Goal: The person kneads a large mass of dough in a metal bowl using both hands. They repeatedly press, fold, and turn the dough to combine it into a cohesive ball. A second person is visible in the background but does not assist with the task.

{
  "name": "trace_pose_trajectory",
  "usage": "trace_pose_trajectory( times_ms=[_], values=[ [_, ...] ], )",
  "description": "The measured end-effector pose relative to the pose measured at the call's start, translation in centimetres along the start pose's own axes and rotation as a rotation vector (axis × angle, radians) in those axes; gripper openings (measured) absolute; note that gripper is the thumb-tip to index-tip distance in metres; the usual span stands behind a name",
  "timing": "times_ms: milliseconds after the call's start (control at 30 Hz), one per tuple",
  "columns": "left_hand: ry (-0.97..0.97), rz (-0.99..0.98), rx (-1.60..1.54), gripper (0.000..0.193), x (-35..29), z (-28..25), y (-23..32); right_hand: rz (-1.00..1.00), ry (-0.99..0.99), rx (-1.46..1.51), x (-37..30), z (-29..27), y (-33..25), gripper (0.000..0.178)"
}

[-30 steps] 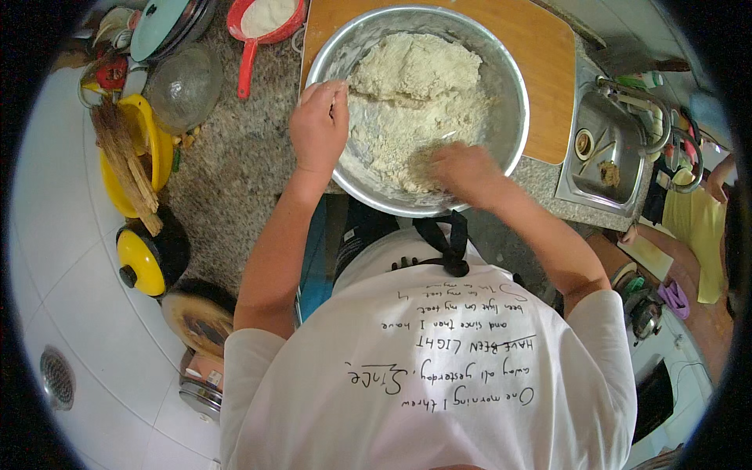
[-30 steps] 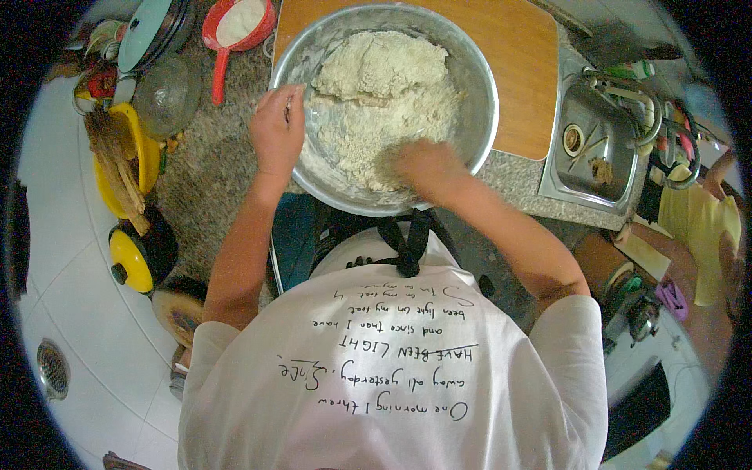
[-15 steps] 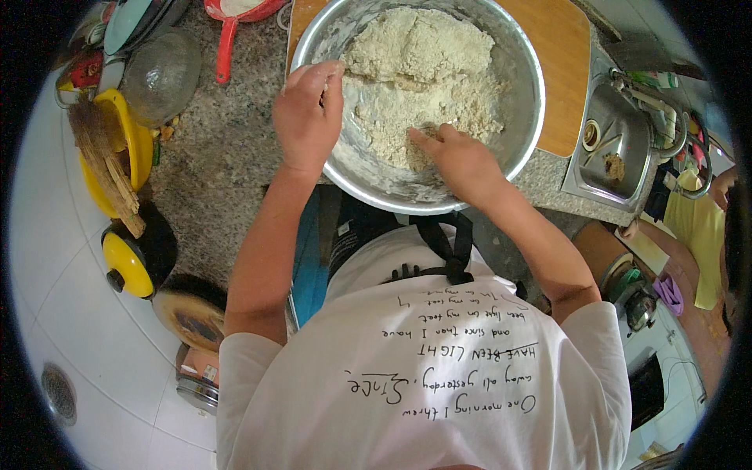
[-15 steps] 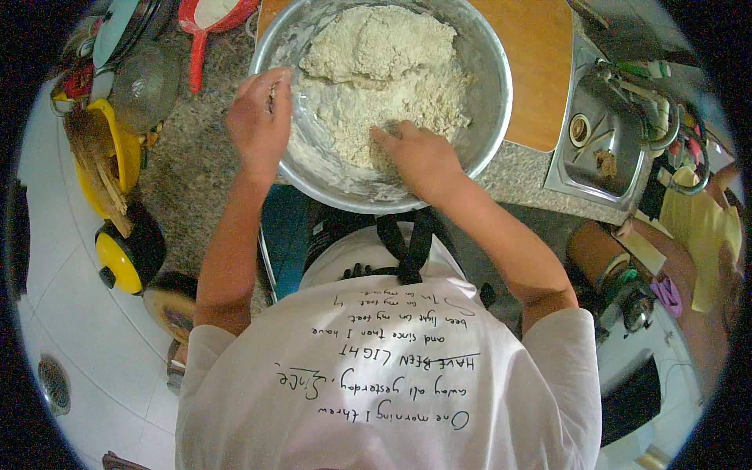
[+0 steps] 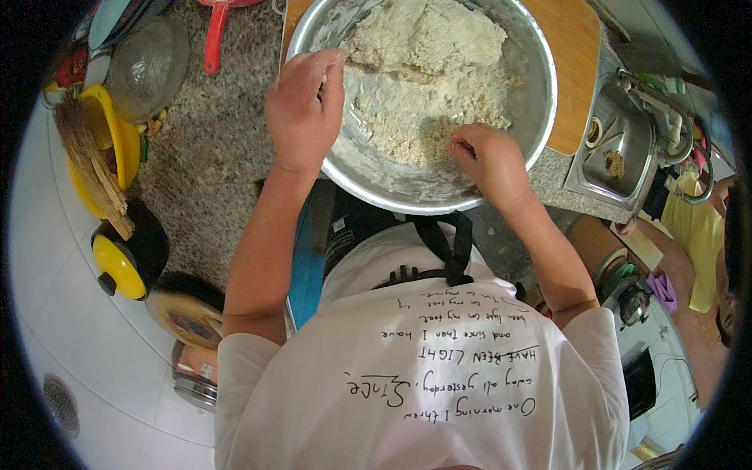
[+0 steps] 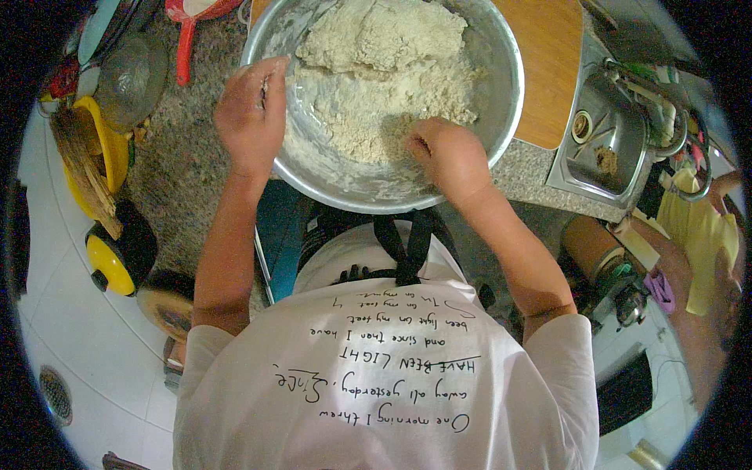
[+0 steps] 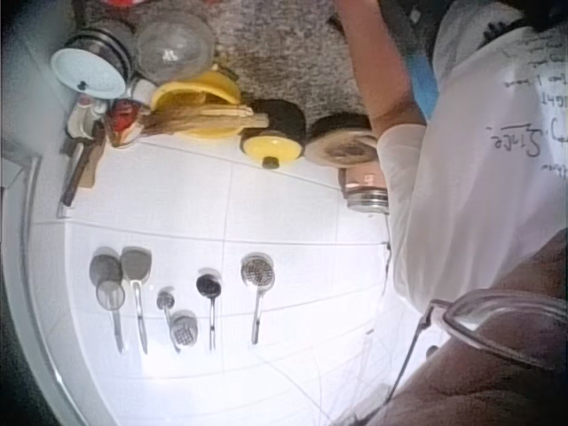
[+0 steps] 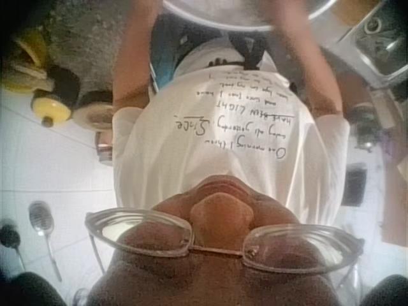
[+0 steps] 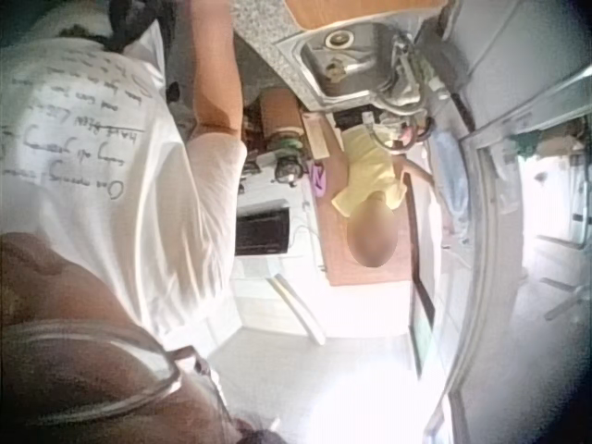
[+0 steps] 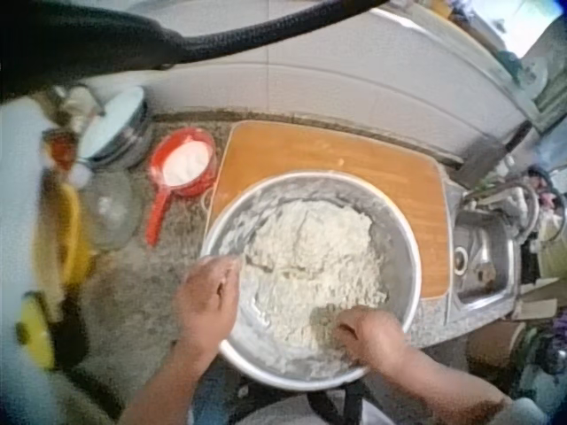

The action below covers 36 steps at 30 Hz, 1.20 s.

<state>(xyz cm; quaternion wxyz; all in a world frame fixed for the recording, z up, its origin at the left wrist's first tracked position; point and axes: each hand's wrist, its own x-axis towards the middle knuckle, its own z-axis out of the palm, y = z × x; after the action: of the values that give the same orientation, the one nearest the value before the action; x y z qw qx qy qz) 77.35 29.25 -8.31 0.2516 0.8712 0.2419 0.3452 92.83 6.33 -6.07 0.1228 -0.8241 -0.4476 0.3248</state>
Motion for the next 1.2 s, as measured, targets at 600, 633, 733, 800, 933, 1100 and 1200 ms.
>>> trace_pose_trajectory(
  times_ms=[600, 633, 733, 800, 933, 1100, 1200],
  values=[
    [0.041, 0.042, 0.007, 0.013, 0.9, -1.9, 1.5, -0.637, 0.181, -0.125, 4.1, 3.6, -6.0, 0.044],
    [0.039, 0.037, -0.002, 0.013, 1.0, -1.9, 1.7, -0.646, 0.054, -0.082, 3.0, 3.4, -5.7, 0.046],
    [0.037, 0.022, -0.028, 0.012, 1.2, -1.8, 2.4, -0.527, -0.227, -0.050, -0.5, 0.0, -3.3, 0.044],
    [0.045, 0.033, -0.038, 0.012, 1.3, -1.5, 2.3, -0.406, -0.300, -0.202, -1.7, -2.8, -0.6, 0.041],
    [-0.007, -0.048, -0.030, 0.014, 0.9, -1.4, 2.3, -0.268, -0.143, -0.383, -1.8, -7.2, 1.4, 0.038],
    [0.014, -0.033, -0.074, 0.013, 0.7, -0.4, 1.3, -0.028, 0.006, -0.529, -0.4, -0.4, 0.5, 0.052],
    [-0.037, -0.101, -0.047, 0.013, 0.6, -0.4, 1.4, -0.047, -0.076, -0.383, -0.4, 4.1, -3.4, 0.060]
  ],
)
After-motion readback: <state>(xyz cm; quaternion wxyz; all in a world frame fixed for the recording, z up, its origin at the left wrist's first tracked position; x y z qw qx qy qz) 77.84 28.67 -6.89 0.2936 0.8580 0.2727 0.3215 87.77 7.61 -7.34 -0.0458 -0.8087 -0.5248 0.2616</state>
